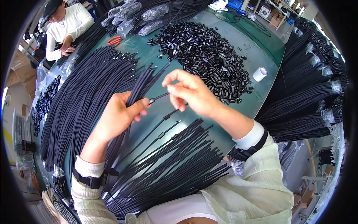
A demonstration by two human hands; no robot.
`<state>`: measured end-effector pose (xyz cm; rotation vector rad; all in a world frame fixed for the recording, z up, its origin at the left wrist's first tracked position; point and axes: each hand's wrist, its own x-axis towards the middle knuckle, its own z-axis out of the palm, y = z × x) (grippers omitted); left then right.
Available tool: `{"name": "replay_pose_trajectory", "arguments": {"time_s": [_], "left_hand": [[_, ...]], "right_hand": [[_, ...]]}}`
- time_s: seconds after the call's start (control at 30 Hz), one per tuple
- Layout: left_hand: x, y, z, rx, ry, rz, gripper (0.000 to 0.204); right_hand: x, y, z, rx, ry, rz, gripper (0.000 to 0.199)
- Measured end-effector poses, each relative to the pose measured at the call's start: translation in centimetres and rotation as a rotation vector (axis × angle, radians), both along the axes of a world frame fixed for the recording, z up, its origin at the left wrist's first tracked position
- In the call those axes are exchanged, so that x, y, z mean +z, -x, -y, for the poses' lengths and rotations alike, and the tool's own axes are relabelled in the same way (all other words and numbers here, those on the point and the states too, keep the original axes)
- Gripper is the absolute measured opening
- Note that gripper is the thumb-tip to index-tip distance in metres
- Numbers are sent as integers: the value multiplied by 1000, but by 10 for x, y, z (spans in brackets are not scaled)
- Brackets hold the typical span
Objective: The person attaches plastic caps to the ends of individual cords by hand, then gathers them into a bundle and wraps a piece of tape around them.
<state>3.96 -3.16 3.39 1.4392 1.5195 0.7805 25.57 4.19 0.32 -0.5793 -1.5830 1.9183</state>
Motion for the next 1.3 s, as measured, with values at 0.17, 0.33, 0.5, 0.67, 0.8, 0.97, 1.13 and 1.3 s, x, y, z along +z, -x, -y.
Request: {"name": "replay_pose_trajectory", "arguments": {"time_s": [0.17,0.33,0.5,0.67,0.8,0.97,1.13,1.3], "left_hand": [[7,3,-7,162,-47,51,19],[6,-12,-9,144,-108,80,20],[8,-9,-13,128,-35,71,23],[10,-13,-15,152,-15,148,20],[14,-14,-10,173,-9,189,19],[15,-21,-8,165,-4,172,20],[16,-23,-5,160,-55,120,19],[9,-23,-1,76,-206,59,19]], "right_hand": [[-32,-31,-63,-214,-765,488,12],[-39,-36,-134,-584,-1318,773,13],[-43,-28,-153,-434,-1384,912,15],[-26,-12,-121,-460,-886,570,14],[6,1,-48,-372,-163,-36,18],[8,-5,-21,-357,-59,-112,20],[9,-10,-15,-289,-49,-126,19],[12,-18,-14,-241,-137,-72,17]]}}
